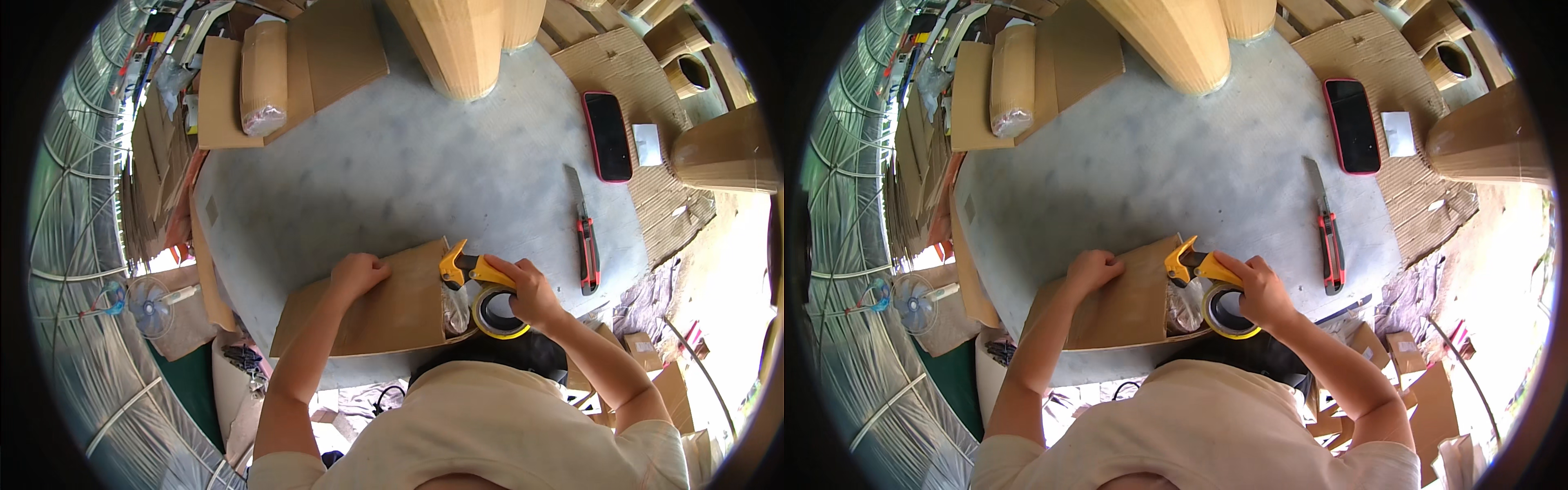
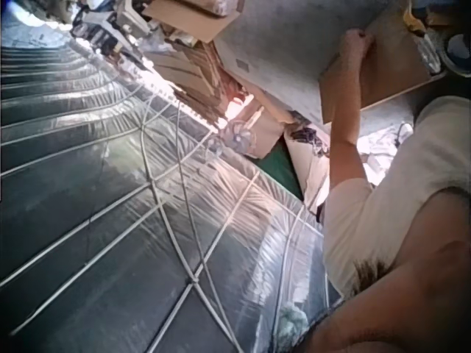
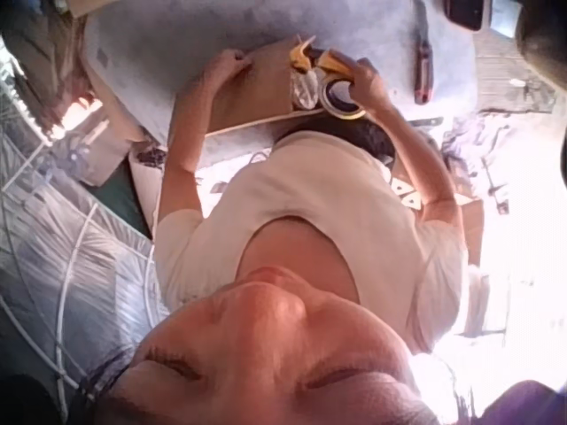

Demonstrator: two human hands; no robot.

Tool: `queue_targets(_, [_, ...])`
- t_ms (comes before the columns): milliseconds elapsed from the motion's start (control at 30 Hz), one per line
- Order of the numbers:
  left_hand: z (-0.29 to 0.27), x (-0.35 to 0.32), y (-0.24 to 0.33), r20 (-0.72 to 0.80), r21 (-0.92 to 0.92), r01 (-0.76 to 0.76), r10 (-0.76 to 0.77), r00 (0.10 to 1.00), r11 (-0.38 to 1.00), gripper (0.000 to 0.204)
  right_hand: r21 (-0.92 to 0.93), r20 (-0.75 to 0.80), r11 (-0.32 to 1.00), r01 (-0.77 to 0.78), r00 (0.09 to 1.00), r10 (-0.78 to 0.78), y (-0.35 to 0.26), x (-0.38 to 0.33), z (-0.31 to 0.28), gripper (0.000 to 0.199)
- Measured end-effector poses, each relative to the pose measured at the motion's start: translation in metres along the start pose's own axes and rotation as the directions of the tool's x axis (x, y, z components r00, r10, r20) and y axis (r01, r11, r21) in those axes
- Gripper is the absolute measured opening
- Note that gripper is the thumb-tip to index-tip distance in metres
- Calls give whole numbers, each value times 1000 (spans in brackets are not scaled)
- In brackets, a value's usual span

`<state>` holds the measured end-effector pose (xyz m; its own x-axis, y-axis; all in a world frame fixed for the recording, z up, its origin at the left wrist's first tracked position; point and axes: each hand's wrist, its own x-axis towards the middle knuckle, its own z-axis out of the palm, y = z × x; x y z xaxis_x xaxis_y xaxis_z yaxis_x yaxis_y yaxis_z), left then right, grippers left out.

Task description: The person cuts a large sheet of cardboard with a utility knife, folds it into a box shape, and secures the edges with a tape dispenser. The finished box is placed on the table among other cardboard items.

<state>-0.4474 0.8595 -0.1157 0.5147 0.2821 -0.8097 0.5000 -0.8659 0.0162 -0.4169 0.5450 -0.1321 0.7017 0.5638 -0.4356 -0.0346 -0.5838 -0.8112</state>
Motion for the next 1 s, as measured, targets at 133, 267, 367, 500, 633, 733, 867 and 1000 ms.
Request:
queue_targets(133, [10, -3, -12, -189, 40, -334, 335, 923, 942, 47, -17, 17, 1000, -20, 1000, 20, -2, -4, -3, 74])
queue_targets(267, [26, -26, 32, 63, -92, -757, 763, 644, 647, 65, -19, 88, 998, -65, 994, 67, -3, -7, -3, 74])
queue_targets(367, [66, 9, -18, 62, -303, -420, 457, 887, 856, 91, -55, 127, 995, -83, 988, 90, -2, -9, -1, 73])
queue_targets(500, [22, -59, 29, 9, -95, -786, 791, 612, 610, 109, -97, 168, 994, -42, 984, 58, 2, 1, 0, 74])
queue_targets(633, [15, -73, 62, 34, -106, -748, 754, 656, 655, 119, 20, 253, 992, -126, 960, 117, 1, 11, -8, 68])
queue_targets(733, [16, -69, 58, 59, -160, -750, 764, 642, 642, 121, 101, 247, 964, -245, 945, 215, 3, -3, -5, 65])
queue_targets(867, [32, -52, 49, -14, -341, -786, 834, 552, 515, 119, 136, 150, 947, -292, 951, 271, -4, -38, 3, 62])
queue_targets(1000, [41, -46, 49, -45, -389, -815, 875, 482, 429, 106, 263, 149, 864, -429, 903, 403, -13, -75, 10, 60])
